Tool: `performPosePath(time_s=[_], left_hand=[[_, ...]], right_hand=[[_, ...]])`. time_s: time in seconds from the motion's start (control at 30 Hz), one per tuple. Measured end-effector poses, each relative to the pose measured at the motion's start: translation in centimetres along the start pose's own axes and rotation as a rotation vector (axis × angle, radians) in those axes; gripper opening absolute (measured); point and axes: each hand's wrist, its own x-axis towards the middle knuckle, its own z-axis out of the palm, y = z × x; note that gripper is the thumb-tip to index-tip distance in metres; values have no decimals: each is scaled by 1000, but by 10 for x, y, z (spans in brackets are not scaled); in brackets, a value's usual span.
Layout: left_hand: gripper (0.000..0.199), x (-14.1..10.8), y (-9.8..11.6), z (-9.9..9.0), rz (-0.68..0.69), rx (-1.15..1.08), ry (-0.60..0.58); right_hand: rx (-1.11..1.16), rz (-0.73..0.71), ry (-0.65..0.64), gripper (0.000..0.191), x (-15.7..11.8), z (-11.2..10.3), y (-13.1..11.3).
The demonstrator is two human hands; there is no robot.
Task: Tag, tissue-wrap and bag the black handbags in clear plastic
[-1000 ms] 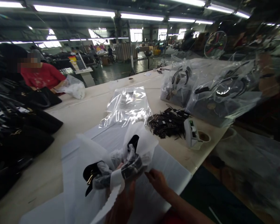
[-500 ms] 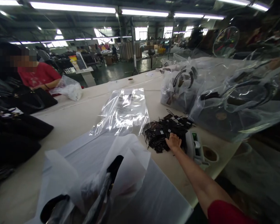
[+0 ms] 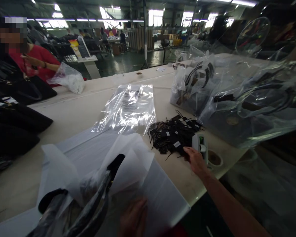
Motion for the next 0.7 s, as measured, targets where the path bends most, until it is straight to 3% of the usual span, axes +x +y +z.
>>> performPosePath(time_s=[0.07,0.13,0.2,0.27,0.37,0.47,0.57,0.7], left_hand=[[19,19,12,13,-144,-214,-96],[22,38,23,23,-420,-398,-172],[35,51,32,31,-664,-597,-200],[55,57,38,35,-799,-812,-203],[69,56,39,34,-880,-1087,-219],[52,49,33,31,-1005,-1241,-192],[42,42,25,28,-1114,-1261,-64],[36,32,19,20,-1084,-1166,55]], right_hand=[[217,84,-79,39,-36,2,-3],[488,201,-157,37,-69,5,-10],[670,292,-218,34,-97,9,-17],[686,302,-249,32,-119,14,-22],[628,240,-241,34,-143,21,-24],[534,139,-195,37,-163,28,-19],[458,66,-139,39,-180,33,-15],[422,49,-100,41,-198,40,-11]])
